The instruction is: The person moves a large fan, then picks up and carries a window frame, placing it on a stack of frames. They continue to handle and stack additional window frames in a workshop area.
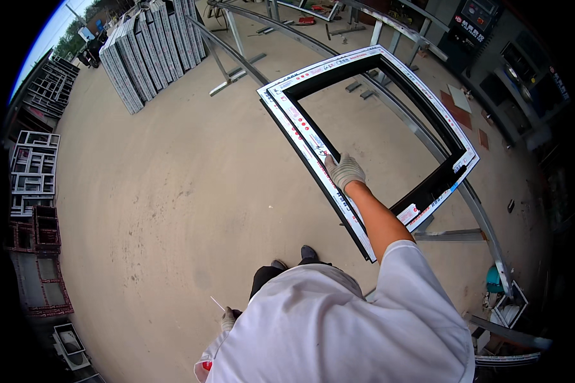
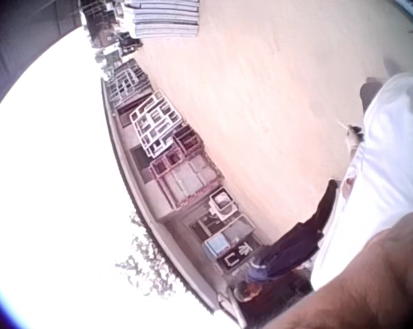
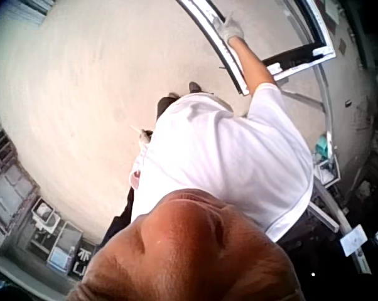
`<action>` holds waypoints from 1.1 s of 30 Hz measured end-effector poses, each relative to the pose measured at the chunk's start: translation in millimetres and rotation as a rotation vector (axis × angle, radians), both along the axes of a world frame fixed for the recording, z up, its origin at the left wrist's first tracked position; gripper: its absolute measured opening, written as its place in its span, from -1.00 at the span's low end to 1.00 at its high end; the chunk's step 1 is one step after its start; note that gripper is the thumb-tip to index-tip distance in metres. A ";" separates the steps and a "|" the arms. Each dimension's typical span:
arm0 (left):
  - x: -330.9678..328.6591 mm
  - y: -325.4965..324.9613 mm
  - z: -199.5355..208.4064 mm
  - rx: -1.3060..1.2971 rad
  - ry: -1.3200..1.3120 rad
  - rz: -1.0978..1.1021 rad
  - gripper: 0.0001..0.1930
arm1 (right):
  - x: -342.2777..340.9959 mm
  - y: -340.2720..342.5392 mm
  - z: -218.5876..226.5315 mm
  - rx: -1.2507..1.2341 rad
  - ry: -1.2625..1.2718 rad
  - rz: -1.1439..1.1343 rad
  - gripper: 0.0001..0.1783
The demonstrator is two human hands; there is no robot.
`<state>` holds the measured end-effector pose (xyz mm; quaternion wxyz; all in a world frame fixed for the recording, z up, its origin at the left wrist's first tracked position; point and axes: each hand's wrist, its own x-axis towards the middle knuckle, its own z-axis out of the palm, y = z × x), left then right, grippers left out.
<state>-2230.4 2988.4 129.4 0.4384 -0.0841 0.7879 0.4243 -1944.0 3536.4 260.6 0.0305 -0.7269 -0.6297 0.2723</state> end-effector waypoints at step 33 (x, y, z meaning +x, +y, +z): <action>-78.1 593.9 96.9 0.262 -0.044 -0.635 -0.54 | 161.1 245.7 -45.4 0.521 1.522 -1.173 -0.42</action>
